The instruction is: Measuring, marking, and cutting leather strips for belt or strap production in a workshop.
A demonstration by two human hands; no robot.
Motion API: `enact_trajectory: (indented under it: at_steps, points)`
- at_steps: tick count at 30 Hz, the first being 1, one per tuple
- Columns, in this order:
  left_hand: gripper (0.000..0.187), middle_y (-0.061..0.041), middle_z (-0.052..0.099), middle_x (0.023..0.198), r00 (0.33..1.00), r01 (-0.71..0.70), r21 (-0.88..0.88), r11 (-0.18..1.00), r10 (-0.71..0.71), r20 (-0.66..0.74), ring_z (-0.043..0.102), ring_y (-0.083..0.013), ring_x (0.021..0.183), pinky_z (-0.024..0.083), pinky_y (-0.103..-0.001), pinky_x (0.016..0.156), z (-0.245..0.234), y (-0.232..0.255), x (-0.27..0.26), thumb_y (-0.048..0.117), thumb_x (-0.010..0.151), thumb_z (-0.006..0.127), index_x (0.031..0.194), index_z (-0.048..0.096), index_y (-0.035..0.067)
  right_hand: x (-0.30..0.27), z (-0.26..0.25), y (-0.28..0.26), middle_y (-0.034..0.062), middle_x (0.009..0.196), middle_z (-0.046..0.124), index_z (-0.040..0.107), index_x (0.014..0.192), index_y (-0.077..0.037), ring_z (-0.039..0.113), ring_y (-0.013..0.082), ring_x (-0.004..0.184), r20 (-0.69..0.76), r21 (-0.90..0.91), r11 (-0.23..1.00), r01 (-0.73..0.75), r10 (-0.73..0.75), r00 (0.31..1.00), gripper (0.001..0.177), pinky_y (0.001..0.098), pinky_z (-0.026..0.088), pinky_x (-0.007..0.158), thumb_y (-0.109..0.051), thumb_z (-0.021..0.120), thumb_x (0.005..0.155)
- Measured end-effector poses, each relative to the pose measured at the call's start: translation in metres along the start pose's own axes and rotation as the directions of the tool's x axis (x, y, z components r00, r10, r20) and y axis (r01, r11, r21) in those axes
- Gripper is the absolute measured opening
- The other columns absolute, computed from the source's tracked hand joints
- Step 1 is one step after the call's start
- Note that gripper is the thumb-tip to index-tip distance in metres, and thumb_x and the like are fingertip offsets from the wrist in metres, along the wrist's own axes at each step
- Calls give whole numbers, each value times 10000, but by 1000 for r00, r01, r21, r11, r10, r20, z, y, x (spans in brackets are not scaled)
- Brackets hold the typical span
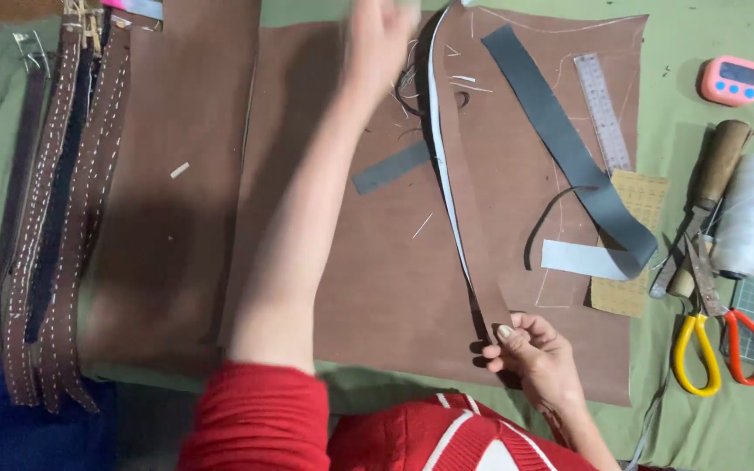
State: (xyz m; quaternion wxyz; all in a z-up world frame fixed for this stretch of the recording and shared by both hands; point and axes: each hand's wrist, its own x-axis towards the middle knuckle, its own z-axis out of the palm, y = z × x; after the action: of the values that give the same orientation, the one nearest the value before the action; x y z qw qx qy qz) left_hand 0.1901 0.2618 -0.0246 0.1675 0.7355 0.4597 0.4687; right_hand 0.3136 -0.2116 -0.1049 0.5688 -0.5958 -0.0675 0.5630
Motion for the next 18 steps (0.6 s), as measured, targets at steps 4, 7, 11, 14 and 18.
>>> enact_trajectory:
  at_steps: [4,7,11,14,18]
  points:
    - [260,-38,704,903,781,555,-446,702,-255,571,599,-101,589,493,-254,515,-52,27,-164,299,996,565,1185,576,120,-2,-1,2,218,678,698,636,1036,-1,665,299,502,49,-43,999,-2,4,999,133,418,596,500,-7,698,918]
    - [302,-131,728,873,510,840,-366,401,-353,784,686,-206,651,466,-243,489,-69,32,-265,331,989,602,1148,603,74,-7,3,1,183,662,695,619,1022,-48,670,279,500,119,-3,998,64,-64,991,129,406,589,482,-10,691,922]
    - [626,-281,715,1202,69,996,-41,82,-373,925,761,-348,963,522,-253,611,-90,79,-328,488,851,681,1285,613,43,-17,16,-4,197,643,700,603,1007,-78,660,278,487,143,-36,995,91,-85,986,139,426,590,508,-25,699,923]
    - [538,-55,673,947,144,981,-182,-68,-372,917,720,-162,810,649,-273,691,-81,107,-342,423,926,783,1295,652,53,-17,28,9,150,664,613,654,1082,84,728,292,585,31,-80,970,229,-227,973,164,441,654,463,31,702,934]
    - [612,-32,468,1003,175,963,-249,-107,-453,874,624,-129,788,698,-333,663,-56,97,-359,196,901,831,1424,573,9,-28,34,3,117,671,597,671,1100,68,736,280,604,17,-91,976,197,-196,980,170,433,664,501,19,702,940]
